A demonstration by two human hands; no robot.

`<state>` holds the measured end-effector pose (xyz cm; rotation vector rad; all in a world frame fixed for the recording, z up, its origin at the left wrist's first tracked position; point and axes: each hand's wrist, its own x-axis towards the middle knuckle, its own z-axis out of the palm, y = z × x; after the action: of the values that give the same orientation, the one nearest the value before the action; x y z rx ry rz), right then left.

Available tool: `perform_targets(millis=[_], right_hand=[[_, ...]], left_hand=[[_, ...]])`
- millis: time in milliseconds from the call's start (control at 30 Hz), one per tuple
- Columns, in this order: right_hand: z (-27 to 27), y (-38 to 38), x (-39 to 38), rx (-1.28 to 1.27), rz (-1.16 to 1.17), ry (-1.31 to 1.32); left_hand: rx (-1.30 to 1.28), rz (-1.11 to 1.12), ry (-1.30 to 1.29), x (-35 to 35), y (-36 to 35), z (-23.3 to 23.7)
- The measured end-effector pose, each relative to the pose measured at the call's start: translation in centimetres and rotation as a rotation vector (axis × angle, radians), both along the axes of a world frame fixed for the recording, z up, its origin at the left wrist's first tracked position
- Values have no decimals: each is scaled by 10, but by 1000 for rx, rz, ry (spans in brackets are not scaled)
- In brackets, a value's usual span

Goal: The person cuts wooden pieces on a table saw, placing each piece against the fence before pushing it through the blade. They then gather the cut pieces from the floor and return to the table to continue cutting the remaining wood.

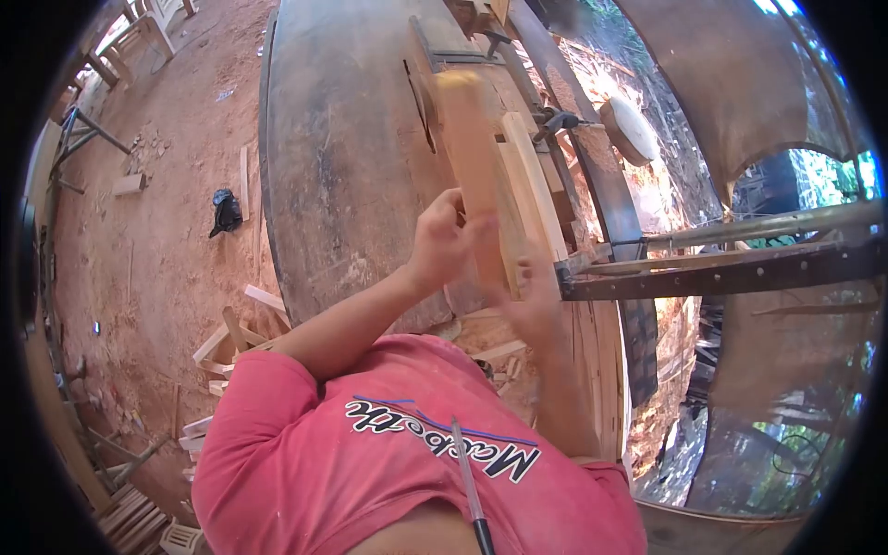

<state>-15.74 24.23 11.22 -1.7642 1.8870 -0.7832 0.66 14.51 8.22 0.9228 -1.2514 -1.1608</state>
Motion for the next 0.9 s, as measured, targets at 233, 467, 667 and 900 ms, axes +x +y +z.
perform_targets(millis=[233, 467, 667, 900], right_hand=[[-101, -7, 9, 32, 19, 245], [-87, -13, 15, 140, 30, 364], [-79, -9, 14, 390, 105, 507], [-75, -31, 19, 405, 128, 543]], left_hand=[[367, -62, -255, -8, -27, -98], [92, -158, -441, -18, -51, -144], [37, -234, -520, -22, -53, -148], [52, -277, -506, -16, -72, -146]])
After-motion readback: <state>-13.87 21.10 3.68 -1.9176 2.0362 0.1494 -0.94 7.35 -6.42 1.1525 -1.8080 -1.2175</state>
